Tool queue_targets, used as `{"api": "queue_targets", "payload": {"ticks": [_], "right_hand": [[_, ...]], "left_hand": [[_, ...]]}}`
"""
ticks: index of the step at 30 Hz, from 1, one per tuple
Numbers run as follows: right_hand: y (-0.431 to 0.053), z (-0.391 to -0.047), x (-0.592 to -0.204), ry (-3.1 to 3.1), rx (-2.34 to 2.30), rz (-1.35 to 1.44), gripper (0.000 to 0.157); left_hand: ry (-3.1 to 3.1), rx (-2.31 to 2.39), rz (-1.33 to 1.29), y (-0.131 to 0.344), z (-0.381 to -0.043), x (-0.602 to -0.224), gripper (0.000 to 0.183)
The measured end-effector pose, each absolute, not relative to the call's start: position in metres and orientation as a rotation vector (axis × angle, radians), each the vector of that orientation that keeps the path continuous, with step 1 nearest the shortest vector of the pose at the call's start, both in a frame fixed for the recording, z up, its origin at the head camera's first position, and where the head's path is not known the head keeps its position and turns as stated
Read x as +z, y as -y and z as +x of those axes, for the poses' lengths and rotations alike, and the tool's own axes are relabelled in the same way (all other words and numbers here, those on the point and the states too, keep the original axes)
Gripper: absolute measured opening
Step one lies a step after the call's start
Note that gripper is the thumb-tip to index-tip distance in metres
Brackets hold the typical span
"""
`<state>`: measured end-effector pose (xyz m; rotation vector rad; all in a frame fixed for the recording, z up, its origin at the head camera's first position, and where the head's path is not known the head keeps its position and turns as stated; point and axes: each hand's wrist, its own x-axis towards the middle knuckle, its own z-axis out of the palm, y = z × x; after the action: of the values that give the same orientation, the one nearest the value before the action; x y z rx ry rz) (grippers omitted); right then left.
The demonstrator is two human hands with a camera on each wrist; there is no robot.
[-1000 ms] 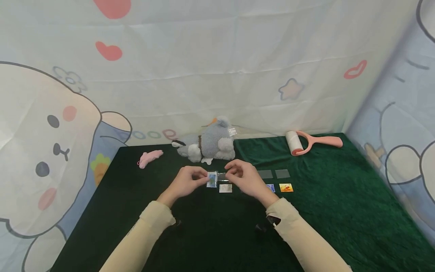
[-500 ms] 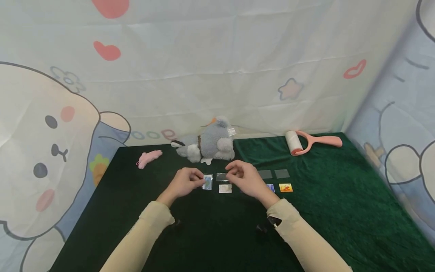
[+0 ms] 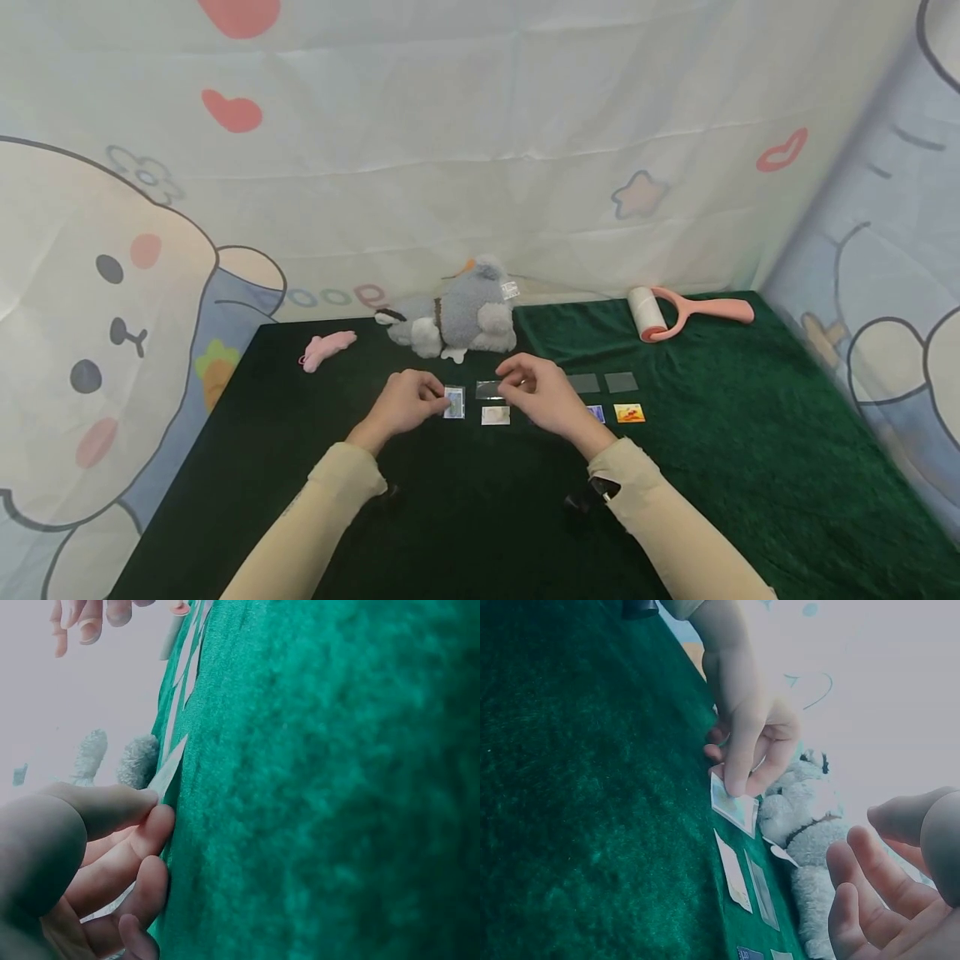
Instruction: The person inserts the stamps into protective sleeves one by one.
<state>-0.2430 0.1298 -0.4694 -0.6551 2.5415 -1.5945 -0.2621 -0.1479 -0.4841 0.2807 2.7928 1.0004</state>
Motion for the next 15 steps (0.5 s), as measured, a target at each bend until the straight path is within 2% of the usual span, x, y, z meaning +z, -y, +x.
{"api": "queue_targets", "payload": {"ticks": [15], "right_hand": [[-0.131,-0.2422,-0.4712,-2.518,-1.594,-0.658,0.028]], "left_hand": [[-2.825,0.893,0.196,0.1442,-0.2618,-0.4843,0.021]]}}
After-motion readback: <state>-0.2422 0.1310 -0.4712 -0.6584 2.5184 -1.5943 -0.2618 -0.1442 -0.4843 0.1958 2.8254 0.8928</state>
